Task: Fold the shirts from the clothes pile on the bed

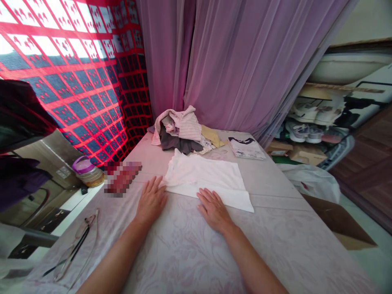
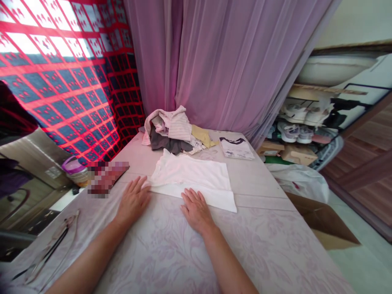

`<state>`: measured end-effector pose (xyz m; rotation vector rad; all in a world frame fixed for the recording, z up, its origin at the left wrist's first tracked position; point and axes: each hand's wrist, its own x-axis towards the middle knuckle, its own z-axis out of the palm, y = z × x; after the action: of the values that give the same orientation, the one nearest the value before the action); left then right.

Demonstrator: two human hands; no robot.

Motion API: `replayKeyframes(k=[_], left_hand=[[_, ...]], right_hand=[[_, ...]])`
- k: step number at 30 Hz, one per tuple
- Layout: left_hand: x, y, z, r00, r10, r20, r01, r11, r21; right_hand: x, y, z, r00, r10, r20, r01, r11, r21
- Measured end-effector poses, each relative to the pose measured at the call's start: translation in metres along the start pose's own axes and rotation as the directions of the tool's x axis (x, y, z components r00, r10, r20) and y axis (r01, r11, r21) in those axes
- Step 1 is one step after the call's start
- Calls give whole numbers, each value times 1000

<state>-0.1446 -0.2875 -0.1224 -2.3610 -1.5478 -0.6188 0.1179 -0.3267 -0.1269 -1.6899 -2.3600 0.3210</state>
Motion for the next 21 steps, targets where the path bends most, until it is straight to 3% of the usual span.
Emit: replayKeyframes(k=[3, 6, 12, 21], left_hand=[[-2, -16, 2, 981, -192, -41, 189, 980, -56], [-4, -24, 8, 948, -318, 11, 316, 939, -138], [1, -26, 13, 919, -381, 97, 393, 884, -252], [11, -22, 10, 881, -455, 129, 473, 853, -219]], right_hand=[[-1, 0, 0, 1000, -2, -22, 2, 1000, -3], [-1, -1, 1, 999, 1, -32, -1, 1000, -12], [0, 0, 3, 999, -1, -45, 0, 1000, -30], [-1, -2, 2, 999, 8, -35, -10, 999, -54]])
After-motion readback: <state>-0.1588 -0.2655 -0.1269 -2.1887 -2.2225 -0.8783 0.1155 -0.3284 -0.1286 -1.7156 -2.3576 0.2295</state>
